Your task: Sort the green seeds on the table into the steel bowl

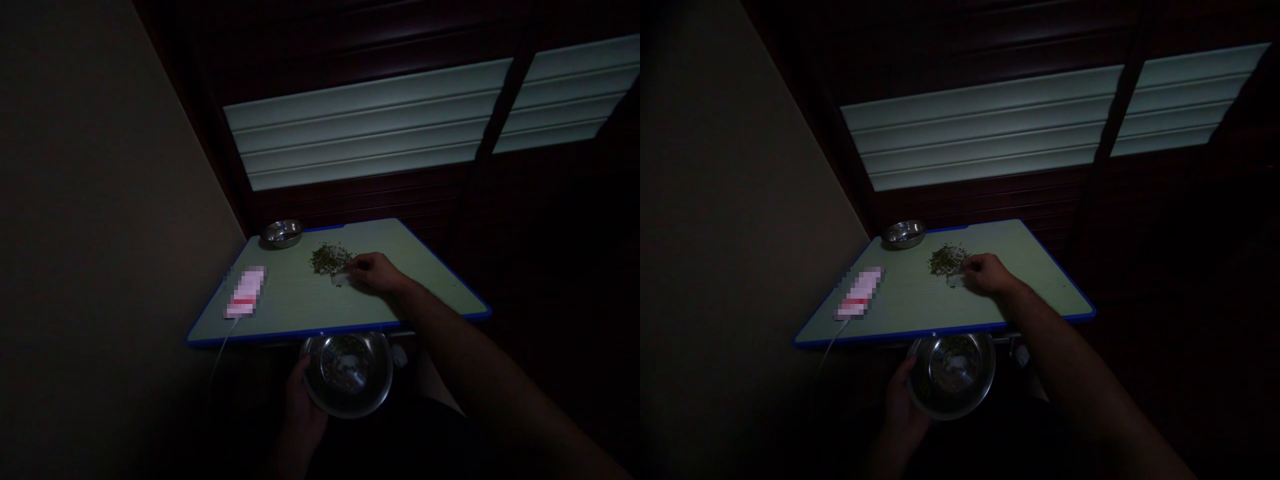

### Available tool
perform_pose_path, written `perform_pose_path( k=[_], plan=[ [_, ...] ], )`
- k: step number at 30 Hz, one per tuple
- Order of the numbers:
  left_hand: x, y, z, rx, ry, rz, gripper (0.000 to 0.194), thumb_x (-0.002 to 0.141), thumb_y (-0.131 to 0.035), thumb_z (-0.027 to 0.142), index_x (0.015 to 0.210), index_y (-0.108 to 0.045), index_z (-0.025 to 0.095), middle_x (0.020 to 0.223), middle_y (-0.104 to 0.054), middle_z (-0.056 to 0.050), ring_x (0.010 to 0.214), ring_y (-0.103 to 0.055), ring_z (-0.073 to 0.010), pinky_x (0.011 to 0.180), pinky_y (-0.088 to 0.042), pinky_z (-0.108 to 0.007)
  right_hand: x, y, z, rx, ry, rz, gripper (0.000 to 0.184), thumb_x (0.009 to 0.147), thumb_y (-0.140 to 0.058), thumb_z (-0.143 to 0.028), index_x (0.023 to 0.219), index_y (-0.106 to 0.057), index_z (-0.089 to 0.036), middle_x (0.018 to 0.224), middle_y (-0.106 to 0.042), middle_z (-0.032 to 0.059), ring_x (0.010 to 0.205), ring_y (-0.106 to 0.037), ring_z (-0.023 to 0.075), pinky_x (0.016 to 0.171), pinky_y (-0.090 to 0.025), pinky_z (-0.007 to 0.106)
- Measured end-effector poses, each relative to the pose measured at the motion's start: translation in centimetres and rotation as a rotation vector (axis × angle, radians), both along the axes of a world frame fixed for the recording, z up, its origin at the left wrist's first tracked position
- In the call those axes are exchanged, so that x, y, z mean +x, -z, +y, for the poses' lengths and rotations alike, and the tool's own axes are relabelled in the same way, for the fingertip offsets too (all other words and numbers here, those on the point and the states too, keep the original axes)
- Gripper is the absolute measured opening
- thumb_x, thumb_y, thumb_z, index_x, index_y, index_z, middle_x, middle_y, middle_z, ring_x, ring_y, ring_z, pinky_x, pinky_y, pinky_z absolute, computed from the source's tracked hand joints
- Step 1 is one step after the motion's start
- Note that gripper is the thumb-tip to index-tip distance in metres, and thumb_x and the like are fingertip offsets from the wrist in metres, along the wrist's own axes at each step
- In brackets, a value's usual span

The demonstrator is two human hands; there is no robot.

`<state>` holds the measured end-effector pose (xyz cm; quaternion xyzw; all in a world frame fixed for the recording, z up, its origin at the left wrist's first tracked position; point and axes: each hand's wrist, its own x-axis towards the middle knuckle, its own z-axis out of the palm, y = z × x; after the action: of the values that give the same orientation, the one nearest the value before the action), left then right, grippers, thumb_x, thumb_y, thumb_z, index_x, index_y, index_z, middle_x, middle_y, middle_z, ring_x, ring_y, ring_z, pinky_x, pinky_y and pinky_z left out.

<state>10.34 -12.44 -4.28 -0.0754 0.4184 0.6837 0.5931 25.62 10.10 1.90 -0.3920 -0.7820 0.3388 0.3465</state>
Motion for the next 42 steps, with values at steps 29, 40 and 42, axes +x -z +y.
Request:
perform_pose_path(
  k=[29, 40, 42],
  plan=[
    [0.0, -0.1, 0.0, 0.010, 0.004, 0.016, 0.018, 0.082, -0.060, 0.023, 0.092, -0.073, 0.014, 0.086, -0.078, -0.008, 0.083, -0.072, -0.0232, 0.088, -0.055, -0.041, -0.2, 0.1, -0.7, -0.214, -0.076, -0.007, 0.034, 0.062, -0.075, -0.023, 0.093, -0.077, -0.011, 0.069, -0.069, 0.0028, 0.055, -0.054, 0.0102, 0.050, -0.040, 0.021],
    [0.0, 0.0, 0.1, 0.031, -0.006, 0.027, 0.016, 0.083, -0.059, 0.021, 0.089, -0.072, 0.014, 0.082, -0.078, -0.008, 0.079, -0.072, -0.0216, 0.086, -0.056, -0.039, -0.3, -0.4, -0.9, -0.279, -0.140, 0.062, 0.027, 0.063, -0.074, -0.022, 0.087, -0.077, -0.012, 0.070, -0.070, 0.0030, 0.058, -0.056, 0.0110, 0.055, -0.044, 0.022],
    [0.0, 0.0, 0.1, 0.034, -0.005, 0.034, 0.016, 0.082, -0.060, 0.021, 0.090, -0.072, 0.014, 0.082, -0.077, -0.007, 0.078, -0.072, -0.0216, 0.086, -0.056, -0.039, -0.3, -0.4, -0.8, -0.245, -0.124, 0.075, 0.025, 0.063, -0.074, -0.021, 0.087, -0.077, -0.012, 0.072, -0.071, 0.0035, 0.060, -0.058, 0.0118, 0.058, -0.045, 0.023]
  ],
)
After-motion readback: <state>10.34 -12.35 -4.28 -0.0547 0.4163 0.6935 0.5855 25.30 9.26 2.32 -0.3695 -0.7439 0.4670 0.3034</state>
